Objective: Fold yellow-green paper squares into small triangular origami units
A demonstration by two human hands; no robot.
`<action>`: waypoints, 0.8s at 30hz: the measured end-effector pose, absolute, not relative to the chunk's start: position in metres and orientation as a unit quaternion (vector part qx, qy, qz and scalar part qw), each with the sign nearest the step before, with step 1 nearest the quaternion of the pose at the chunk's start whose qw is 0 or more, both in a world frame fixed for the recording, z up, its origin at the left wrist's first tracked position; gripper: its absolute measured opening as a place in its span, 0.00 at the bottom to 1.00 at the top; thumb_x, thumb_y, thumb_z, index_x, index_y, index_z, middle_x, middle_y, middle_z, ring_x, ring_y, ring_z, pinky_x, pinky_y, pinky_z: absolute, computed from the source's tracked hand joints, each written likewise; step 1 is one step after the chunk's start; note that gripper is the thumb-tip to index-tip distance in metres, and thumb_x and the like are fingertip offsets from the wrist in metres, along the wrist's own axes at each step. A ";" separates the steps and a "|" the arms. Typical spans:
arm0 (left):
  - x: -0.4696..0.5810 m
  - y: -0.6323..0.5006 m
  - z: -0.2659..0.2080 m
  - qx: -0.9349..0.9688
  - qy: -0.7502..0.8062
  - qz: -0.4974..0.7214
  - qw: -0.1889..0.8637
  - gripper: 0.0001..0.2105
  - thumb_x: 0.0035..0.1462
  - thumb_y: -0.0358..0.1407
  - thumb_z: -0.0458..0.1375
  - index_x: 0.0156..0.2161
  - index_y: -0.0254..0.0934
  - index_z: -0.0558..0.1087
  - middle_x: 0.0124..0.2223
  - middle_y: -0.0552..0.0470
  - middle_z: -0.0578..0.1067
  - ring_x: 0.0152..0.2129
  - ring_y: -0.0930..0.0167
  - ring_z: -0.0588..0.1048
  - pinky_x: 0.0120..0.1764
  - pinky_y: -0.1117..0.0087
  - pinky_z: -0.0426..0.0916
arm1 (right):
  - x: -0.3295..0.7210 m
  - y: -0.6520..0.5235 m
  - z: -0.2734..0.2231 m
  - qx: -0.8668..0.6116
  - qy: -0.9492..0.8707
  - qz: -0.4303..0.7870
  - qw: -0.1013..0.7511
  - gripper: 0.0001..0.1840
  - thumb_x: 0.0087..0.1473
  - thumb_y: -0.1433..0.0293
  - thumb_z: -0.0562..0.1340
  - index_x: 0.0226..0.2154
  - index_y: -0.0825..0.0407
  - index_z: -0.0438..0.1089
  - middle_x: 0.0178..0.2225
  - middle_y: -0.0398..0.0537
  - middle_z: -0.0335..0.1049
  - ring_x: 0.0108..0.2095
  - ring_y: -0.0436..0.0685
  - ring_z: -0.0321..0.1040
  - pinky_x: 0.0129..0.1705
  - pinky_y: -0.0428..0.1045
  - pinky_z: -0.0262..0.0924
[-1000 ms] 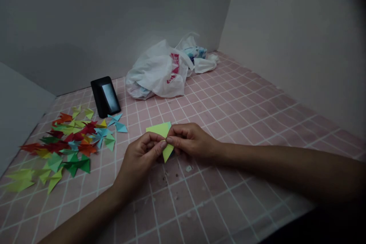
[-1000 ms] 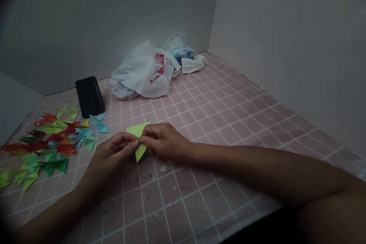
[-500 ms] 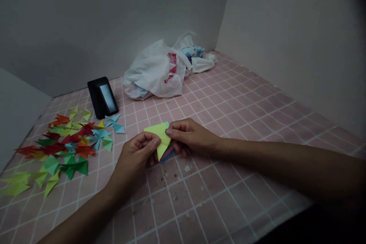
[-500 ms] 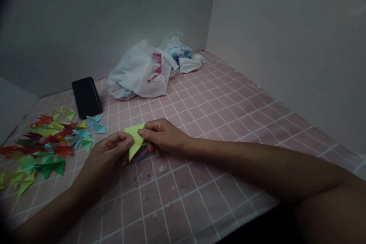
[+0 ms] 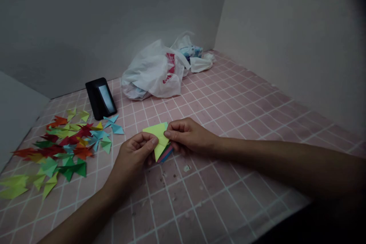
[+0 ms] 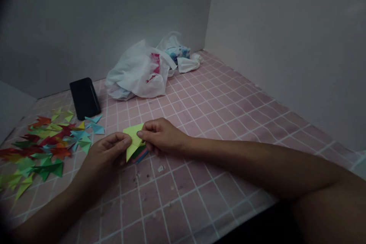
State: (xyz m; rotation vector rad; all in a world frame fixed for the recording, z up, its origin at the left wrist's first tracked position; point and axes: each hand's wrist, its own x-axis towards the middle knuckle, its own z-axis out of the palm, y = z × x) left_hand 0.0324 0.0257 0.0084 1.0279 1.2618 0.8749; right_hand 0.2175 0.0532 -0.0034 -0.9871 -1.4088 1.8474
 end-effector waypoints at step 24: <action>0.030 0.021 0.006 0.462 0.540 0.350 0.610 0.12 0.51 0.42 0.65 0.26 0.37 0.70 0.16 0.58 0.68 0.12 0.78 0.62 0.18 0.78 0.54 | 0.221 0.052 -0.003 -0.338 -0.573 0.698 0.265 0.18 0.55 0.59 0.65 0.24 0.53 0.64 0.15 0.35 0.63 0.14 0.43 0.57 0.15 0.39 0.51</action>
